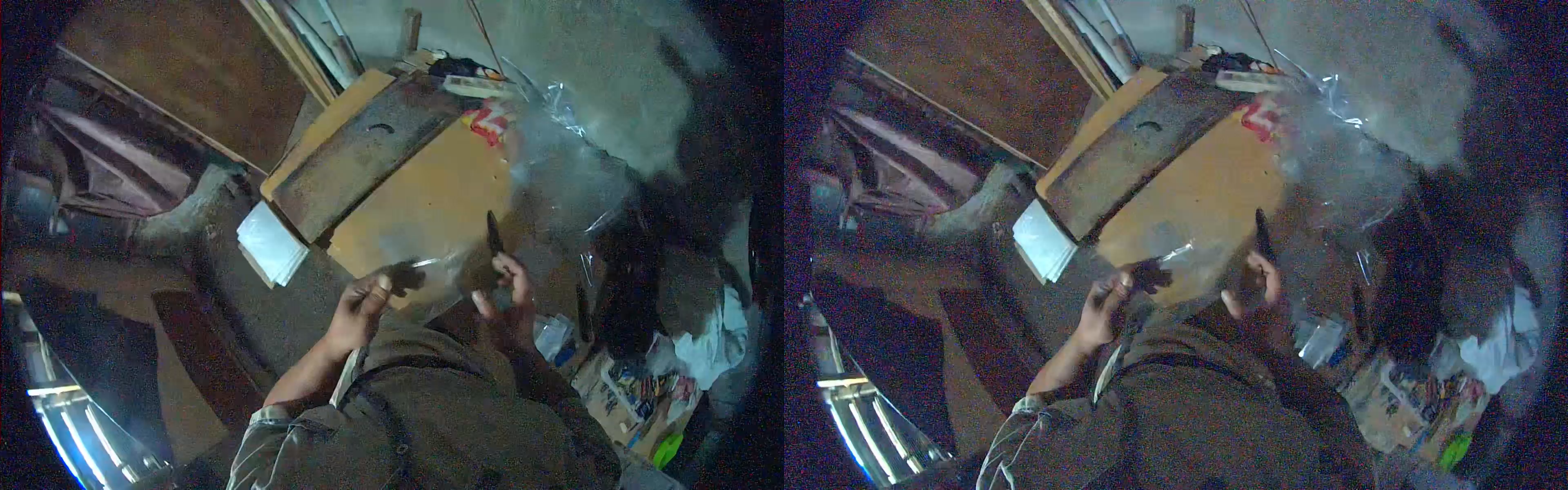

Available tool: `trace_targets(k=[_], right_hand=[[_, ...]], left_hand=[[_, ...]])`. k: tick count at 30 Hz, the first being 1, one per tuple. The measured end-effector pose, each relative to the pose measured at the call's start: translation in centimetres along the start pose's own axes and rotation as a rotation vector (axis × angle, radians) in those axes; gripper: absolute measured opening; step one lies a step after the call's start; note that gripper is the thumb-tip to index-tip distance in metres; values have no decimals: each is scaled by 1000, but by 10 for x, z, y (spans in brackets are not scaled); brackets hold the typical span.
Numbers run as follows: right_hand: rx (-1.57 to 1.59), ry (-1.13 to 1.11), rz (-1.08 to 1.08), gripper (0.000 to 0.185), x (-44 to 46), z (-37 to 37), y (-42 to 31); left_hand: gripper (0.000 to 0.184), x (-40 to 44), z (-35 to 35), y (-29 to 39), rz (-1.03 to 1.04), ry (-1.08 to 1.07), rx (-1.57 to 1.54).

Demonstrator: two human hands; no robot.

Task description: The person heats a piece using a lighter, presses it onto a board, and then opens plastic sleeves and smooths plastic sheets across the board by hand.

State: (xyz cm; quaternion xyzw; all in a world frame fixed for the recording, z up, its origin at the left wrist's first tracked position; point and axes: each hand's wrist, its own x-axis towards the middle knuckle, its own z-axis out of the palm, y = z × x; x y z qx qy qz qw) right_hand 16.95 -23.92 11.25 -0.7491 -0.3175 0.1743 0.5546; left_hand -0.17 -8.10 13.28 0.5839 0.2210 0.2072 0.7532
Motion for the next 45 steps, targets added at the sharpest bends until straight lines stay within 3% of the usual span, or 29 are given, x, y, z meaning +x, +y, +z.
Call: trace_targets(k=[2, 3, 5, 7, 8, 9, 10, 11, 12, 14, 15, 18, 20, 21, 23, 24, 26, 29, 32, 35, 36, 38, 40, 42, 44, 45], right_hand=[[-54, -99, -103, 48, 10, -4, -8], [-113, -185, -201, 50, 14, -5, -11], [-84, -315, -210, 45, 23, 1, -20], [141, -580, -13, 46, 28, 9, -25], [118, -622, -73, 43, 31, 14, -26], [104, -601, -72, 43, 30, 18, -25], [205, -589, -6, 41, 29, 23, -24], [305, -566, 61, 39, 28, 26, -23], [375, -536, 55, 43, 26, 28, -23], [309, -511, 35, 48, 21, 28, -14], [334, -526, 54, 49, 18, 28, -7], [314, -529, 38, 48, 8, 33, 1], [299, -484, 123, 46, -1, 37, 5], [847, -503, 330, 41, -7, 43, 16], [1409, -453, 477, 36, -18, 30, 15], [779, -468, 307, 29, -19, 16, 3], [142, -409, 166, 23, -35, 22, 4], [667, -94, 438, 17, -44, 57, 24], [199, -361, 158, 16, -45, 42, -3], [61, -175, 63, 20, -53, 53, 5], [13, -119, 29, 21, -54, 54, 2], [-37, -62, -6, 22, -58, 53, -6], [-1, -101, 77, 23, -59, 41, -35], [75, -23, 158, 23, -55, 43, -38], [141, 58, 207, 23, -44, 51, -30], [101, -42, 170, 23, -38, 56, -23]], left_hand=[[43, -6, 2, 19, -192, -141, 232], [43, -8, 2, 19, -185, -136, 233], [40, -9, 2, 19, -154, -267, 300], [37, -17, -9, 16, -163, -305, 356], [34, -23, -19, -6, -175, -290, 461], [32, -22, -23, -19, -181, -281, 565], [28, -16, -2, 29, -201, -230, 568], [28, -14, -4, 20, -188, -270, 560], [29, -19, -13, 4, -286, -162, 266], [27, -17, -18, -3, -220, -37, 149], [24, -14, -14, 5, -38, -16, 311], [14, -8, -10, -3, 141, 128, 198], [12, -3, -19, -21, 136, 95, 120], [11, 0, -20, -28, 124, 129, 65], [11, 3, -18, -26, 165, 15, 50], [12, 7, -17, -24, 207, -34, 46], [11, 5, -22, -26, 154, -62, 96], [10, 7, -40, -41, 96, -97, 116], [12, 2, -41, -50, 84, -83, 55], [13, 5, -19, -22, 29, -95, 51], [11, 7, -20, -30, 150, -103, 92], [8, 10, -30, -32, 164, -125, 212], [6, 13, -26, -36, 186, -143, 327], [15, 18, -18, -41, 516, 197, 429], [21, 14, -26, -41, 430, 112, 298], [27, 7, -37, -43, 341, 30, 176]])
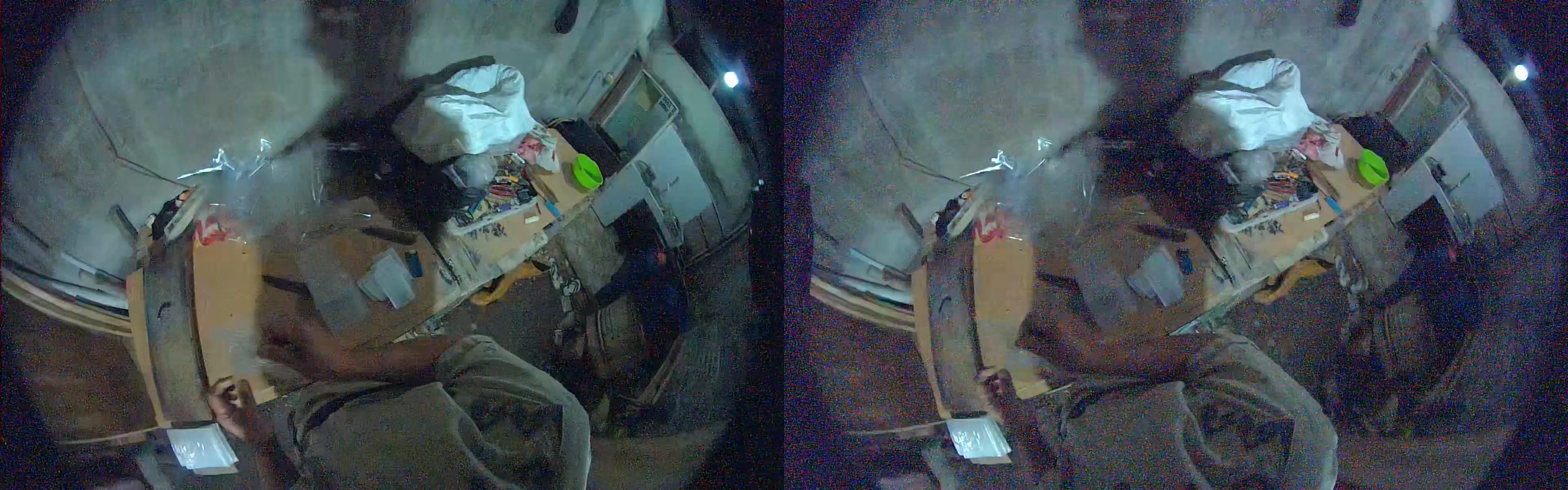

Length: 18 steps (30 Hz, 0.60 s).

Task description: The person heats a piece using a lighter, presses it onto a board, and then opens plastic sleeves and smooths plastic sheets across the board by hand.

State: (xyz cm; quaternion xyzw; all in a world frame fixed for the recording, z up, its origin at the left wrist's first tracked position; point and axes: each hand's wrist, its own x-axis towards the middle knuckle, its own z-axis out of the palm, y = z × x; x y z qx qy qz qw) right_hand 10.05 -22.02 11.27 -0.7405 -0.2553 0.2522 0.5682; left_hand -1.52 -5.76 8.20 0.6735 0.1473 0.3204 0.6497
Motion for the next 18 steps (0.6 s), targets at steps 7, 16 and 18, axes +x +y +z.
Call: trace_targets(k=[7, 16, 18], right_hand=[[689, -451, -262, 26, 14, 59, 50], [685, -344, 63, 15, 26, 52, -12], [651, -300, 49, 14, 34, 51, -14]], left_hand=[[19, -4, 10, 36, 65, -209, 50], [6, -19, -11, 54, -195, 223, -32], [7, -18, -25, 60, -196, 336, -13]])
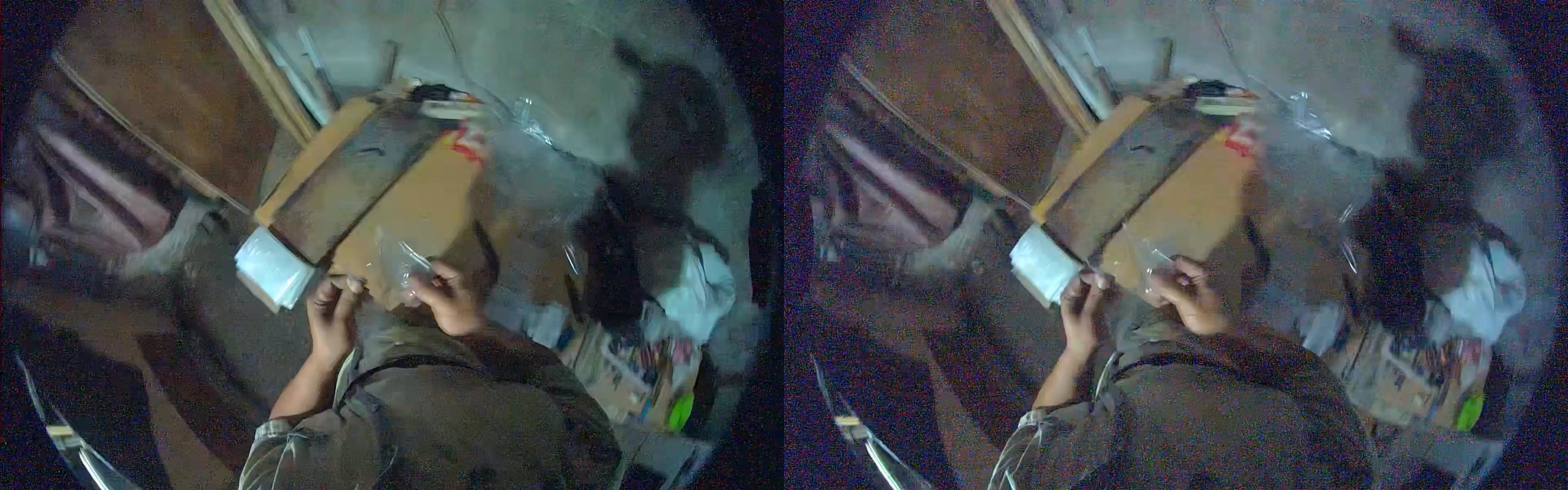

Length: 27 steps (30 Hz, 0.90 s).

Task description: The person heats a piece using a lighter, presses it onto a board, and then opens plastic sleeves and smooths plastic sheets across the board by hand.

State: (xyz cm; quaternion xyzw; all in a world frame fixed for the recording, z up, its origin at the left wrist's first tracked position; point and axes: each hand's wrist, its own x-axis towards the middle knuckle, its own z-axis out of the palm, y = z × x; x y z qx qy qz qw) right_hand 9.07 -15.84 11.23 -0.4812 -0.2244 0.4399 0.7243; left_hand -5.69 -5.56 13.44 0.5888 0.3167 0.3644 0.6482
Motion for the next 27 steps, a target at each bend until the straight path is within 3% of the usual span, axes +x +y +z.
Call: trace_targets(k=[3, 4, 7, 9, 10, 12, 16, 17, 18, 20, 22, 25, 27], right_hand=[[73, 35, 44, 10, 15, -5, -22], [150, 43, 40, 10, 18, -9, -25], [184, -55, 108, 12, 27, -8, -26], [233, -38, 110, 13, 29, 4, -27], [282, -3, 95, 14, 33, 11, -26], [274, -105, 53, 12, 37, 23, -22], [290, -56, 24, 13, 35, 29, 0], [289, -123, 13, 10, 34, 29, 4], [283, -187, 8, 10, 32, 31, 7], [279, -212, 37, 9, 27, 37, 5], [136, -24, 74, 19, 26, 30, 5], [71, 59, 31, 23, 51, 10, -11], [77, 43, 36, 25, 68, 10, -21]], left_hand=[[8, 14, -26, -6, -136, 231, -452], [4, 15, -39, -6, -243, 270, -474], [11, 13, -49, -3, -254, 299, -402], [31, 15, -45, -21, -202, 210, -786], [31, 17, -44, -27, -199, 220, -792], [61, 10, -42, -36, -227, 20, -841], [75, -8, -22, -41, -435, 130, -628], [57, -8, -20, -40, -497, 201, -699], [57, -7, -19, -43, -498, 207, -705], [28, -2, -23, -70, -461, 291, -760], [10, -1, -32, -76, -354, 269, -780], [14, 6, -43, -49, -412, 505, -512], [15, 8, -46, -43, -324, 448, -510]])
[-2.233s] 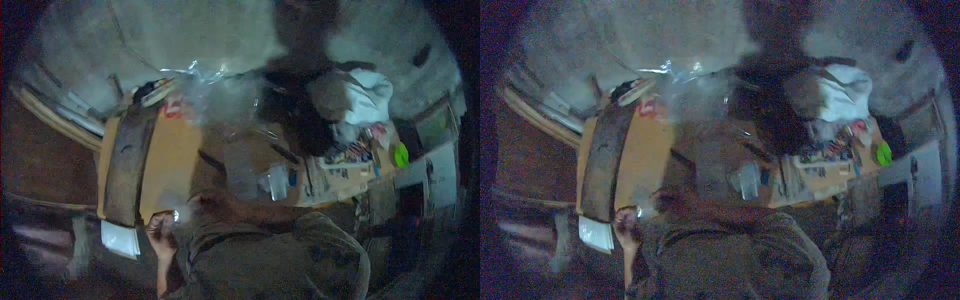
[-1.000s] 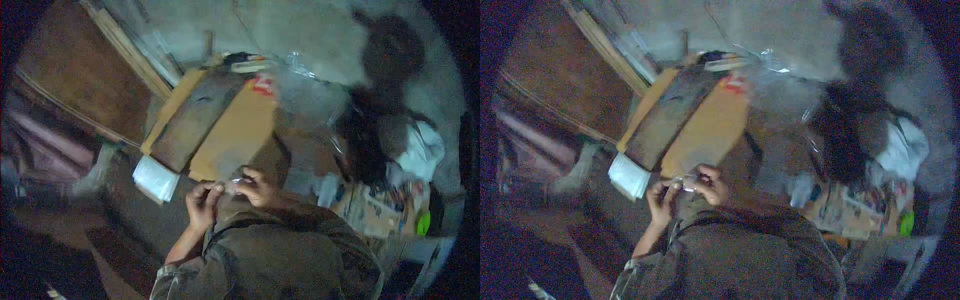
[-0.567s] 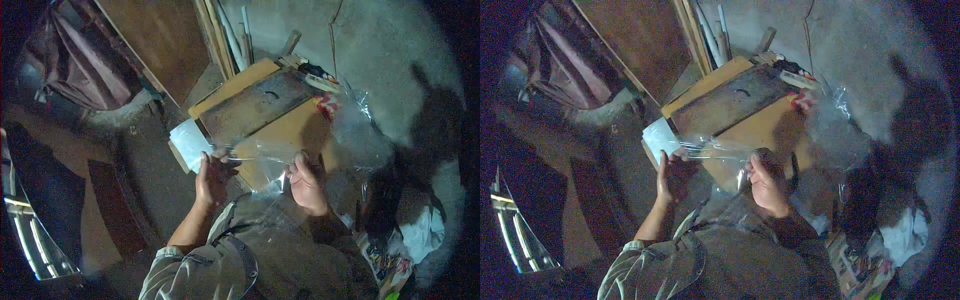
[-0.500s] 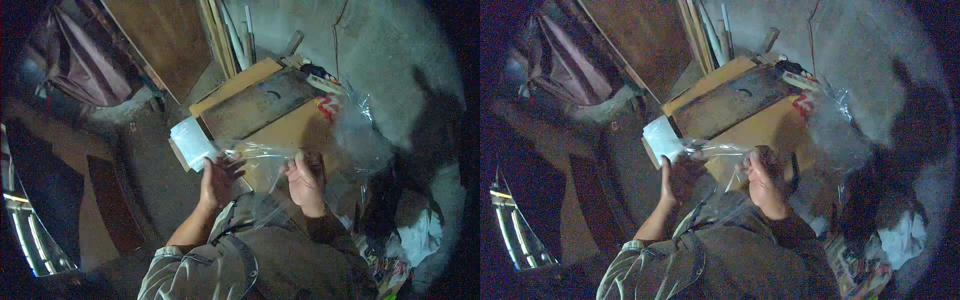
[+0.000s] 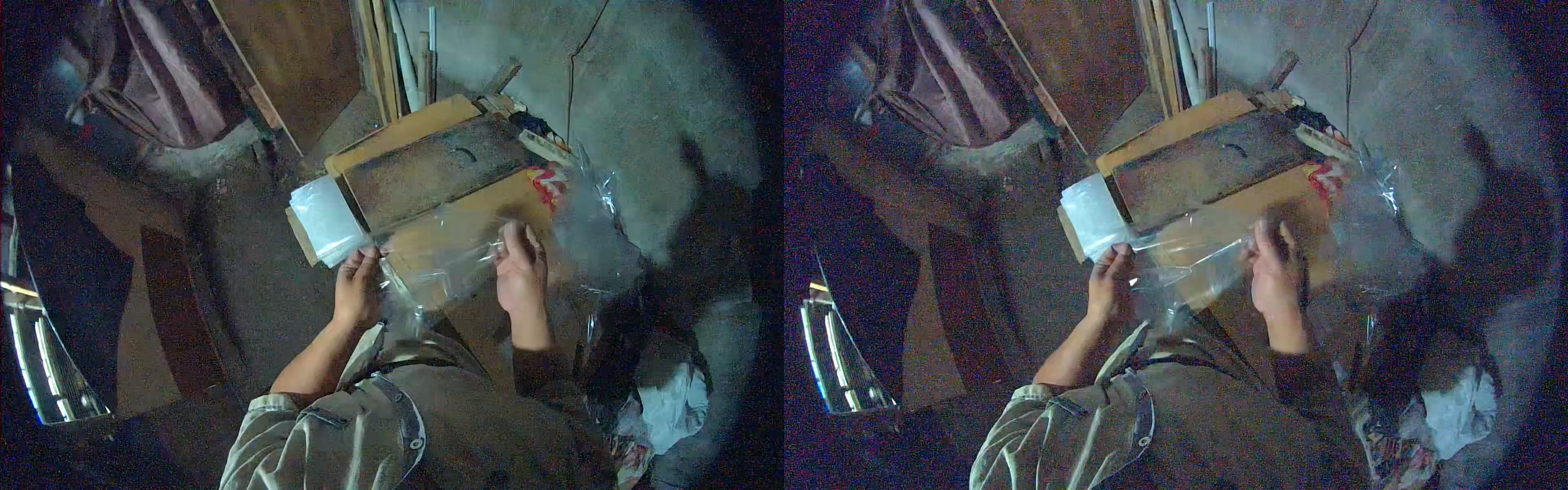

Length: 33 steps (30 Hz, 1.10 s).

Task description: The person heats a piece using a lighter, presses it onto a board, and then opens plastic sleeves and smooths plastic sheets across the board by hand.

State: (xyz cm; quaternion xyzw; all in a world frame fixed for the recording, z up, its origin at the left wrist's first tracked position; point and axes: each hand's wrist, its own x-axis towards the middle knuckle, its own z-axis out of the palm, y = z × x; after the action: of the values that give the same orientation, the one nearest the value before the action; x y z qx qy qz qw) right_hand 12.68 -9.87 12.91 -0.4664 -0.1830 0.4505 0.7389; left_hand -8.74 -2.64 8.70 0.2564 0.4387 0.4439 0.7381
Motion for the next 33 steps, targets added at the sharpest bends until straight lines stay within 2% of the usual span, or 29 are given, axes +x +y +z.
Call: trace_targets(k=[1, 3, 5, 7, 9, 10, 11, 13, 16, 18, 19, 20, 21, 22, 23, 24, 25, 27, 28, 29, 30, 31, 33], right_hand=[[4, 39, 39, 20, 4, 1, -1], [6, 70, 78, 16, 2, 6, 4], [-24, -49, 93, 17, -13, 14, 25], [-397, -220, 76, 16, -25, 12, 39], [-439, -280, 179, 15, -33, 12, 34], [-437, -283, 183, 15, -30, 8, 33], [-334, -195, 164, 13, -26, 0, 30], [-23, -69, 106, 9, -17, -5, 18], [162, -41, 147, 13, -11, -11, 19], [-147, -232, 133, 16, -21, -13, 30], [-255, -315, 184, 15, -26, -16, 33], [-365, -405, 226, 16, -32, -19, 36], [-513, -547, 347, 16, -37, -9, 24], [-511, -554, 352, 16, -40, -9, 24], [-403, -466, 362, 15, -44, -9, 25], [-295, -375, 371, 15, -47, -9, 25], [-293, -376, 373, 15, -46, -7, 23], [-314, -346, 194, 15, -41, 0, 19], [-211, -256, 231, 13, -40, 4, 22], [-210, -256, 231, 13, -38, 7, 25], [-209, -240, 139, 12, -37, 9, 28], [-208, -224, 49, 11, -35, 12, 32], [-176, -204, -11, 11, -32, 14, 43]], left_hand=[[16, 0, 1, 3, 72, -79, 1], [17, 0, 8, 7, 74, -29, 9], [16, 0, 10, 9, 101, -25, 1], [16, 2, 10, 6, 106, -27, -26], [15, 2, 10, 9, 114, -25, -53], [15, 0, 13, 15, 130, 42, 14], [14, -3, 13, 18, 147, 108, 79], [15, 4, 1, 15, 131, 85, 62], [16, 9, -8, 11, 163, -73, -41], [17, 8, -3, 12, 152, -15, -39], [18, 9, 0, 14, 138, 42, -37], [15, 13, -8, 19, 208, -4, 69], [19, 13, -7, 28, 230, 47, 134], [19, 13, -10, 35, 228, 96, 125], [20, 13, -14, 42, 225, 144, 117], [22, 17, -20, 45, 226, 102, 55], [28, 15, -23, 47, 177, 120, 100], [42, 9, -30, 42, 114, 70, 24], [42, 5, -27, 35, 113, 70, 25], [48, 0, -20, 24, 22, 25, -85], [55, -7, -16, 15, -69, -18, -194], [60, -12, -21, 2, -81, -132, -117], [57, -22, -13, -20, -140, -99, -142]])
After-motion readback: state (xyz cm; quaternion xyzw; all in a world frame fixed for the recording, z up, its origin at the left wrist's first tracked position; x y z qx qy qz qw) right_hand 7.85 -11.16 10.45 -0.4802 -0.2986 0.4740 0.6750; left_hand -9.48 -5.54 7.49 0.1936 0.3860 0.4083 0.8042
